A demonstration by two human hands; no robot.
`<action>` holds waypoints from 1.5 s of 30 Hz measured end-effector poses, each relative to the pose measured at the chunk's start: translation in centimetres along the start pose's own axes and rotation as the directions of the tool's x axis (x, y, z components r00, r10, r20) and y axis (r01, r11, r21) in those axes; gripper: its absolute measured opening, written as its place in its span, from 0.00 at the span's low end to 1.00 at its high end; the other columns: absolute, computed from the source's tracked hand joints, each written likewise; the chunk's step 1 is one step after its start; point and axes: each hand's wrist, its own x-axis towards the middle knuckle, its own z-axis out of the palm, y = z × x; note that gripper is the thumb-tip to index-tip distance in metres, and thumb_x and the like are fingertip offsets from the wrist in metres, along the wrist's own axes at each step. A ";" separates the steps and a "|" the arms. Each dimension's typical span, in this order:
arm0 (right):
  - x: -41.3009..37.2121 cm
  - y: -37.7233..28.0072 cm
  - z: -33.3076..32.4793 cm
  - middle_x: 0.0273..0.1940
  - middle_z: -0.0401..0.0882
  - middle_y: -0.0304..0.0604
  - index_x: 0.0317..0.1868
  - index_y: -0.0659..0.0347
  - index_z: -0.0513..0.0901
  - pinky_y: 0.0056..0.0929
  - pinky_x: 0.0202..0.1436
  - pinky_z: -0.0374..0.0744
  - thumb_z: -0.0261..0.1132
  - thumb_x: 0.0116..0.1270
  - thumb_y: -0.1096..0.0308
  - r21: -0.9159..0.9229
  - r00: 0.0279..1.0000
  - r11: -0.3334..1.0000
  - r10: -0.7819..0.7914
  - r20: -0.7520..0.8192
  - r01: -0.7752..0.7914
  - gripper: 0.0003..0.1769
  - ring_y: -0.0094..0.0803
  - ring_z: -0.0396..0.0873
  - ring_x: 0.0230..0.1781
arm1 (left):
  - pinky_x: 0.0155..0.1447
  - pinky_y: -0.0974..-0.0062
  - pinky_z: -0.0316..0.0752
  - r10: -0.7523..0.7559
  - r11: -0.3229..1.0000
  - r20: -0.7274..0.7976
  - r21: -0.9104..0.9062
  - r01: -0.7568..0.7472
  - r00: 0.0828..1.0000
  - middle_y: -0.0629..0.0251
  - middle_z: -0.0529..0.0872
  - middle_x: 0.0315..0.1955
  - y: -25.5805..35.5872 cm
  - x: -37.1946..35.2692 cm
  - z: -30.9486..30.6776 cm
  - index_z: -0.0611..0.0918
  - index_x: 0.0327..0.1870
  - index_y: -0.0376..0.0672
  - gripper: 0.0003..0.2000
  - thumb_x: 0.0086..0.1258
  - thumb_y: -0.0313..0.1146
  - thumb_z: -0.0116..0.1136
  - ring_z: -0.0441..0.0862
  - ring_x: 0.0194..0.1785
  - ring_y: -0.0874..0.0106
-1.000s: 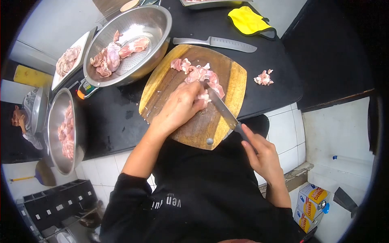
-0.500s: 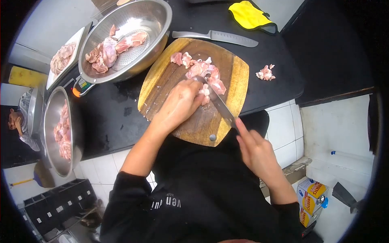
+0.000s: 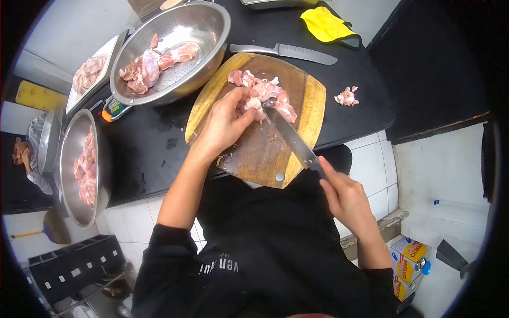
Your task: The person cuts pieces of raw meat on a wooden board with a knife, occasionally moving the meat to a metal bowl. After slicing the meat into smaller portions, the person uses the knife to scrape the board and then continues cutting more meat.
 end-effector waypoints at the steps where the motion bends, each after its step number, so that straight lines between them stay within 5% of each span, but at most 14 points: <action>1: 0.1 0.0 -0.1 0.28 0.79 0.53 0.73 0.61 0.78 0.43 0.31 0.80 0.68 0.74 0.74 0.002 1.000 1.000 -0.010 0.001 0.010 0.28 0.48 0.82 0.24 | 0.50 0.77 0.80 0.022 0.999 -0.007 -0.037 -0.022 1.000 0.67 0.86 0.45 0.0 0.0 -0.2 0.82 0.56 0.34 0.11 0.76 0.21 0.59 0.84 0.47 0.78; 9: 0.3 -0.4 -2.3 0.30 0.82 0.53 0.70 0.60 0.81 0.40 0.33 0.80 0.68 0.74 0.73 0.039 0.997 0.997 0.071 0.011 -0.072 0.25 0.47 0.83 0.26 | 0.52 0.74 0.79 -0.075 0.996 0.212 0.065 0.062 0.974 0.65 0.84 0.43 0.7 -1.3 -3.0 0.84 0.44 0.35 0.07 0.73 0.19 0.54 0.83 0.46 0.74; 11: 0.8 -0.2 -2.2 0.29 0.81 0.52 0.69 0.59 0.82 0.40 0.32 0.79 0.68 0.74 0.73 0.058 0.999 0.997 0.045 -0.023 -0.044 0.24 0.46 0.82 0.25 | 0.54 0.72 0.79 0.141 0.970 0.222 0.166 -0.180 0.965 0.60 0.83 0.48 -0.2 -1.4 -3.0 0.85 0.43 0.35 0.07 0.74 0.20 0.53 0.83 0.50 0.68; 12: 1.1 -0.2 -2.1 0.29 0.81 0.51 0.68 0.59 0.83 0.40 0.32 0.79 0.69 0.74 0.73 0.073 0.998 0.997 0.024 -0.060 -0.019 0.23 0.45 0.81 0.25 | 0.54 0.72 0.79 0.139 0.970 0.221 0.167 -0.178 0.965 0.60 0.83 0.48 -0.4 -1.5 -2.9 0.85 0.43 0.35 0.07 0.74 0.20 0.53 0.83 0.50 0.68; 15: 2.2 -0.1 -1.5 0.28 0.79 0.50 0.69 0.57 0.83 0.40 0.31 0.78 0.69 0.73 0.73 0.058 0.997 0.998 -0.026 -0.069 0.030 0.24 0.45 0.81 0.24 | 0.59 0.69 0.78 0.225 0.934 0.146 0.249 -0.256 0.963 0.55 0.81 0.55 -0.1 -2.1 -2.3 0.85 0.42 0.35 0.04 0.74 0.24 0.60 0.83 0.55 0.62; 17: 2.9 0.0 -1.1 0.27 0.78 0.49 0.69 0.57 0.83 0.41 0.31 0.79 0.70 0.73 0.72 0.038 0.998 0.998 -0.045 -0.047 0.047 0.24 0.45 0.81 0.24 | 0.62 0.66 0.78 0.000 0.971 0.040 0.240 -0.010 0.999 0.52 0.78 0.61 1.3 -3.0 -1.3 0.86 0.43 0.36 0.07 0.71 0.30 0.68 0.83 0.58 0.60; 18: 3.2 0.1 -0.8 0.26 0.78 0.49 0.69 0.56 0.83 0.42 0.30 0.79 0.70 0.72 0.72 0.018 0.998 0.998 -0.063 -0.024 0.064 0.25 0.46 0.81 0.24 | 0.63 0.64 0.78 0.034 0.957 -0.023 0.288 -0.026 0.999 0.51 0.78 0.61 1.0 -3.2 -0.6 0.85 0.43 0.36 0.12 0.67 0.33 0.74 0.82 0.60 0.57; 19: 3.5 0.3 -0.5 0.26 0.78 0.49 0.69 0.56 0.83 0.42 0.30 0.79 0.70 0.72 0.72 0.021 0.997 0.997 -0.068 -0.021 0.068 0.25 0.46 0.81 0.24 | 0.59 0.62 0.78 0.245 0.878 -0.103 0.445 -0.176 0.964 0.50 0.80 0.59 0.2 -3.3 0.4 0.83 0.45 0.36 0.12 0.66 0.28 0.73 0.83 0.56 0.53; 25: 4.4 -0.1 -0.2 0.28 0.79 0.48 0.70 0.56 0.82 0.42 0.30 0.81 0.70 0.71 0.72 -0.046 0.988 0.987 -0.153 0.022 0.154 0.26 0.46 0.82 0.24 | 0.55 0.57 0.77 0.181 0.895 -0.219 0.440 -0.068 0.959 0.50 0.83 0.45 -0.3 -4.2 0.6 0.79 0.48 0.36 0.13 0.64 0.17 0.63 0.82 0.49 0.50; 31: 4.2 -0.1 1.1 0.29 0.79 0.50 0.72 0.57 0.80 0.43 0.29 0.81 0.70 0.71 0.72 0.027 0.985 0.985 -0.172 0.025 0.172 0.28 0.47 0.82 0.25 | 0.53 0.63 0.80 0.370 0.797 -0.036 0.526 -0.298 0.928 0.55 0.86 0.43 -0.3 -4.7 -1.2 0.83 0.44 0.35 0.09 0.64 0.18 0.64 0.85 0.48 0.55; 37: 4.0 -0.7 0.7 0.30 0.79 0.50 0.73 0.58 0.78 0.43 0.29 0.81 0.70 0.72 0.73 0.016 0.981 0.985 -0.171 0.092 0.170 0.29 0.47 0.82 0.24 | 0.49 0.69 0.82 0.141 0.907 -0.155 0.415 -0.065 0.978 0.59 0.87 0.47 0.4 -4.9 -0.8 0.85 0.52 0.36 0.15 0.66 0.27 0.74 0.87 0.44 0.65; 42: 3.8 -1.9 -0.1 0.30 0.76 0.47 0.73 0.59 0.77 0.41 0.26 0.80 0.70 0.72 0.72 -0.026 0.978 0.984 -0.172 0.119 0.176 0.29 0.44 0.81 0.22 | 0.56 0.59 0.80 0.049 0.938 -0.107 0.345 -0.009 0.993 0.52 0.86 0.47 0.5 -5.1 -1.5 0.84 0.57 0.34 0.20 0.64 0.25 0.72 0.85 0.51 0.52; 45: 3.9 -2.1 0.0 0.30 0.76 0.47 0.73 0.60 0.77 0.40 0.26 0.81 0.70 0.72 0.72 -0.061 0.973 0.981 -0.175 0.148 0.185 0.29 0.43 0.80 0.21 | 0.52 0.68 0.83 0.040 0.942 -0.107 0.336 -0.002 0.993 0.55 0.87 0.46 -0.1 -5.3 -1.9 0.84 0.58 0.32 0.19 0.67 0.23 0.71 0.88 0.46 0.63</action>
